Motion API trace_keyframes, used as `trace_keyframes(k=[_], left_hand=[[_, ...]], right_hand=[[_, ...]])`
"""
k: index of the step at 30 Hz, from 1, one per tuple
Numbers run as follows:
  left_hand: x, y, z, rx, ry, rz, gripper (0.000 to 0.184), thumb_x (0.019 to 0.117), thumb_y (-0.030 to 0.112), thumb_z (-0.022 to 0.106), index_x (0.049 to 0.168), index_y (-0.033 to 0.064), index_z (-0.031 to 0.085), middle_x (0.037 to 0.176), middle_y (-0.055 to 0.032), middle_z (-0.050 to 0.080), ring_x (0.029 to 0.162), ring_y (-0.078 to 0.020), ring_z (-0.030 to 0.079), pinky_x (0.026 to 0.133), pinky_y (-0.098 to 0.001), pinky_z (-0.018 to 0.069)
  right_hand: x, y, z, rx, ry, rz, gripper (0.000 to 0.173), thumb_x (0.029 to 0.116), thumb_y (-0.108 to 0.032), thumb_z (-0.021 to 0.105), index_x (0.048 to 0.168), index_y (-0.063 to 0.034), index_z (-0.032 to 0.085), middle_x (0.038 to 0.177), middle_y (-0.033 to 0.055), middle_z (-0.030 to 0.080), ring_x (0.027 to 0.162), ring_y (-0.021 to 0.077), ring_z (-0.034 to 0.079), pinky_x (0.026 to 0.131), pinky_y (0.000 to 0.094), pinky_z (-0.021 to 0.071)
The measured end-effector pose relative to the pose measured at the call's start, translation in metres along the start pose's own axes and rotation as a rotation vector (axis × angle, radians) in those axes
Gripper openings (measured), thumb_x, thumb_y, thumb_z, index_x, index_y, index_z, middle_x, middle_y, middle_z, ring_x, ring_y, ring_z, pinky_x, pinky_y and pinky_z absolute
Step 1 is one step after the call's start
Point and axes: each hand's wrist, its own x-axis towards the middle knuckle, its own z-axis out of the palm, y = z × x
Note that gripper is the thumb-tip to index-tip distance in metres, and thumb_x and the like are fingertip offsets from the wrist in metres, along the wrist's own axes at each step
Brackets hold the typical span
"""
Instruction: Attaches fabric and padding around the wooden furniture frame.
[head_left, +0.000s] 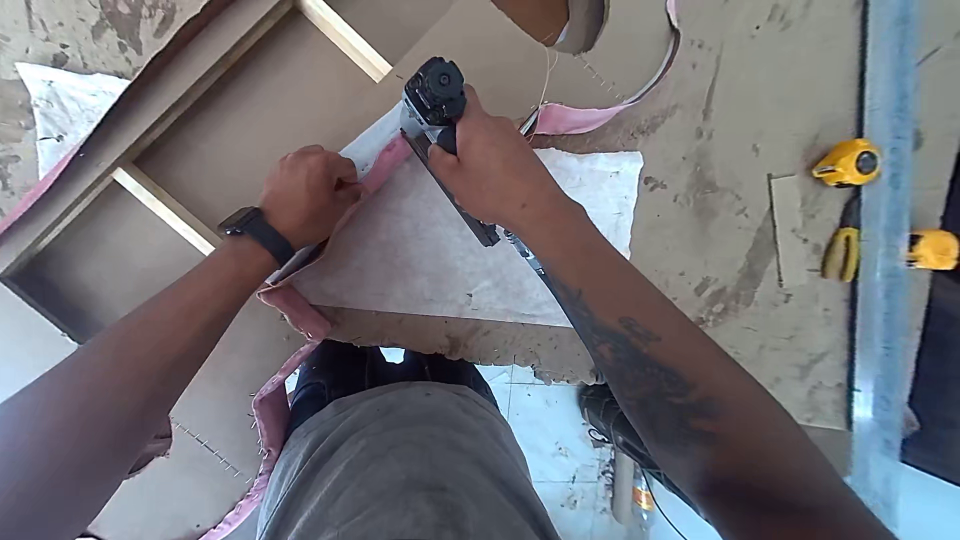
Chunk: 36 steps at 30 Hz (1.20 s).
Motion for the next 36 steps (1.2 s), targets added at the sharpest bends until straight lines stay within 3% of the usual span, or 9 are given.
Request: trace_keyframes(k=[3,6,12,16,20,26,31,36], left_hand=[[-0.001,-0.007,0.007,-0.098,0.072,-0.070,0.026,0.0960,0.040,0.071,0.090,0.0156,0.075,0.086,-0.0041,0.070,0.090,-0.0244,0.066,0.083,-0.0526,0.0534],[-0.001,-0.012,0.008,-0.103,0.117,-0.178,0.033,0.0890,0.049,0.077,0.087,0.0169,0.074,0.086,-0.0061,0.068,0.093,-0.0295,0.063,0.088,-0.0592,0.0466],[0.001,-0.020,0.004,-0.222,0.122,-0.263,0.035,0.0838,0.046,0.083,0.090,0.0134,0.074,0.091,-0.0066,0.066,0.087,-0.0254,0.065,0.079,-0.0538,0.0538],[0.004,-0.018,0.000,-0.259,0.128,-0.337,0.052,0.0762,0.050,0.089,0.102,0.0106,0.066,0.092,-0.0095,0.064,0.086,-0.0282,0.064,0.077,-0.0551,0.0539],[0.005,-0.023,0.001,-0.239,0.117,-0.311,0.050,0.0777,0.051,0.087,0.098,0.0108,0.066,0.092,-0.0082,0.064,0.087,-0.0273,0.063,0.078,-0.0540,0.0532],[0.008,-0.024,-0.004,-0.243,0.078,-0.302,0.043,0.0822,0.047,0.085,0.095,0.0111,0.066,0.089,-0.0088,0.064,0.085,-0.0280,0.064,0.077,-0.0547,0.0528],[0.009,-0.022,-0.005,-0.263,0.085,-0.290,0.041,0.0823,0.046,0.085,0.093,0.0106,0.066,0.087,-0.0095,0.064,0.084,-0.0293,0.064,0.075,-0.0566,0.0532],[0.007,-0.023,-0.003,-0.281,0.075,-0.289,0.040,0.0831,0.046,0.084,0.092,0.0110,0.067,0.086,-0.0093,0.065,0.082,-0.0295,0.064,0.074,-0.0571,0.0532]], right_hand=[[0.001,0.004,0.000,0.041,-0.016,0.017,0.045,0.1014,-0.033,0.056,0.140,-0.0142,0.043,0.080,0.0031,0.064,0.062,0.0190,0.066,0.055,0.0423,0.0565],[0.000,0.010,0.003,0.151,-0.008,0.031,0.042,0.1011,-0.033,0.057,0.138,-0.0160,0.046,0.081,0.0024,0.065,0.058,0.0159,0.066,0.052,0.0402,0.0591],[-0.024,-0.005,0.013,0.205,-0.029,0.000,0.041,0.1011,-0.035,0.060,0.136,-0.0161,0.050,0.082,0.0001,0.067,0.059,0.0125,0.067,0.054,0.0377,0.0605],[-0.026,-0.011,0.023,0.157,-0.048,-0.023,0.042,0.1015,-0.035,0.058,0.138,-0.0156,0.049,0.079,-0.0001,0.066,0.059,0.0128,0.066,0.054,0.0382,0.0602],[-0.025,-0.015,0.028,0.108,-0.047,-0.014,0.034,0.1020,-0.035,0.057,0.130,-0.0165,0.052,0.076,-0.0014,0.065,0.058,0.0123,0.065,0.054,0.0378,0.0588],[-0.024,-0.020,0.029,0.020,-0.017,-0.036,0.038,0.1010,-0.034,0.057,0.133,-0.0151,0.050,0.077,-0.0005,0.063,0.064,0.0144,0.064,0.057,0.0392,0.0543],[-0.030,-0.023,0.028,0.116,-0.039,-0.045,0.036,0.1016,-0.035,0.057,0.132,-0.0156,0.050,0.073,-0.0009,0.064,0.055,0.0134,0.065,0.052,0.0384,0.0588],[-0.033,-0.030,0.041,0.088,-0.059,-0.041,0.034,0.1014,-0.035,0.058,0.128,-0.0163,0.051,0.076,-0.0011,0.065,0.059,0.0135,0.066,0.054,0.0392,0.0591]])
